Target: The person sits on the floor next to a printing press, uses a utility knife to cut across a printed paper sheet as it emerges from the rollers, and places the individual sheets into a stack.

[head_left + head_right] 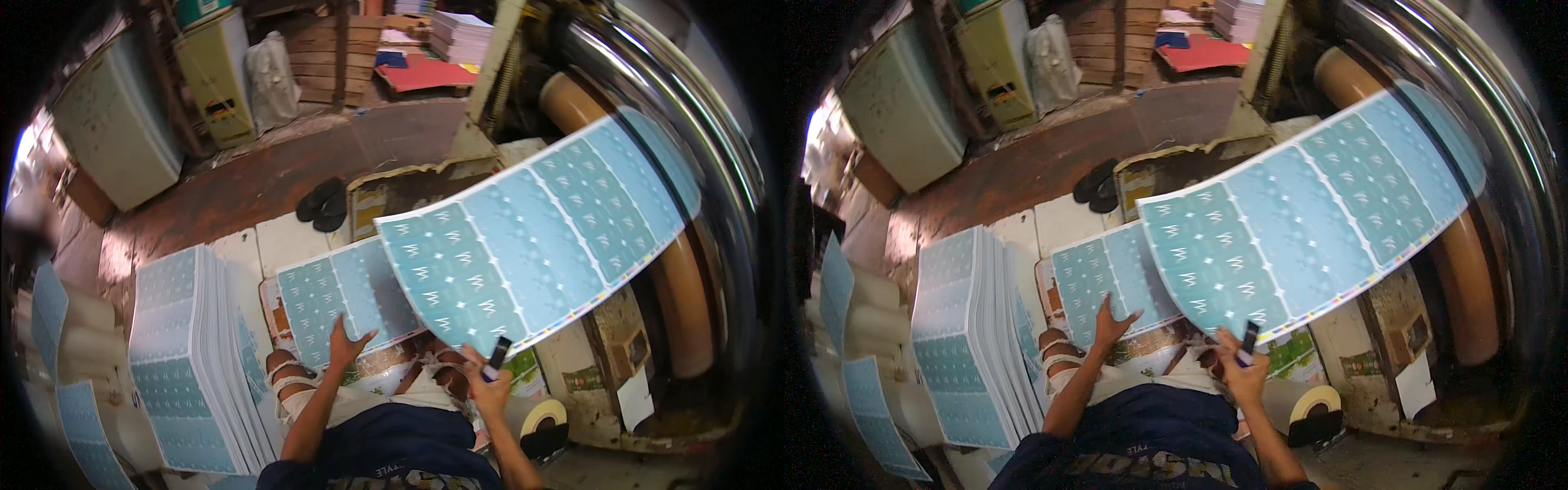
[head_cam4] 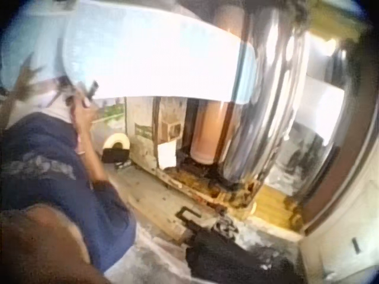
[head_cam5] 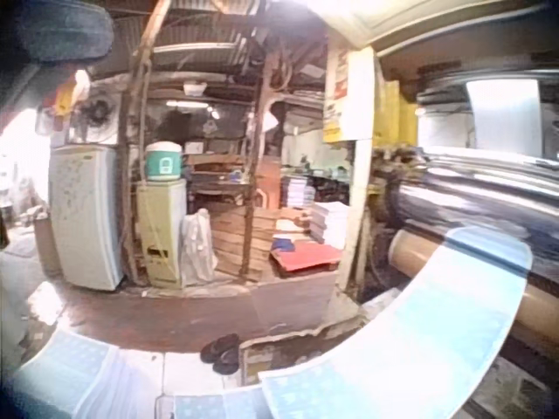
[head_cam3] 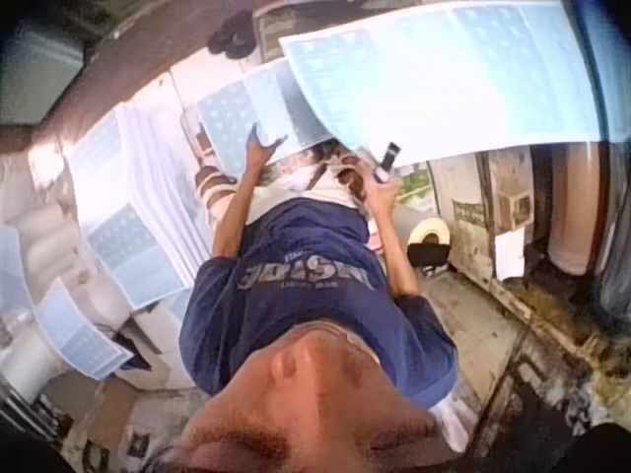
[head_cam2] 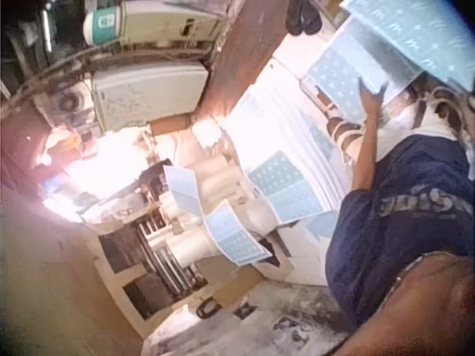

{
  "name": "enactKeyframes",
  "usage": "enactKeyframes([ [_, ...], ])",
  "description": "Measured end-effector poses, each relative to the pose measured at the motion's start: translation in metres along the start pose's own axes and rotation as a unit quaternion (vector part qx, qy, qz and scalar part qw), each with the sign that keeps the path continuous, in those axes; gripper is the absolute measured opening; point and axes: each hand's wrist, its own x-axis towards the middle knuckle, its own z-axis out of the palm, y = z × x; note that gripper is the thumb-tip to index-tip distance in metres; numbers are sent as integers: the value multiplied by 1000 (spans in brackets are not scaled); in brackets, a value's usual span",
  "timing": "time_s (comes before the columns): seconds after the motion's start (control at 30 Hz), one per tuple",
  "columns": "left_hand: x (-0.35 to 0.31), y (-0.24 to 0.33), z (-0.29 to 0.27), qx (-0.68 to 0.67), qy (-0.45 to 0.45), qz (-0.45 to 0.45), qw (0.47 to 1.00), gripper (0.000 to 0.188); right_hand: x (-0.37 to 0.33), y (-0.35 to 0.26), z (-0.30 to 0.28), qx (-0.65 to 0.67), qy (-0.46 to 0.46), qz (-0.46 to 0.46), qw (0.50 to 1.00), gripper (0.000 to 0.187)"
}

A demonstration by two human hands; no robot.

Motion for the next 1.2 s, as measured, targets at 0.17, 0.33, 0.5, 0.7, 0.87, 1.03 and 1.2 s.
enactKeyframes([
  [0.17, -60, 189, 1, -761, -304, -94, 565, 59, 19, 7, -11, 34, -53, -102, 993, 29],
  [0.33, -61, 219, -6, -512, -167, -32, 842, 50, 44, -15, -44, -30, -187, -156, 969, 45],
  [0.5, -82, 215, -16, -445, -90, 1, 891, 53, 118, -73, -179, 32, -306, 83, 948, 40],
  [0.7, -80, 216, -10, -363, 37, 122, 923, 47, 248, -38, -379, 53, 338, -144, 928, 28],
  [0.87, -78, 214, -20, -374, 40, 129, 918, 49, 345, -18, -474, 28, 348, -130, 928, 37],
  [1.03, -90, 221, -19, -396, 72, 32, 915, 55, 362, 6, -470, 6, 331, -96, 939, 40],
  [1.2, -95, 200, -15, -405, 78, 21, 911, 48, 365, 0, -469, -21, 302, -74, 950, 34],
])
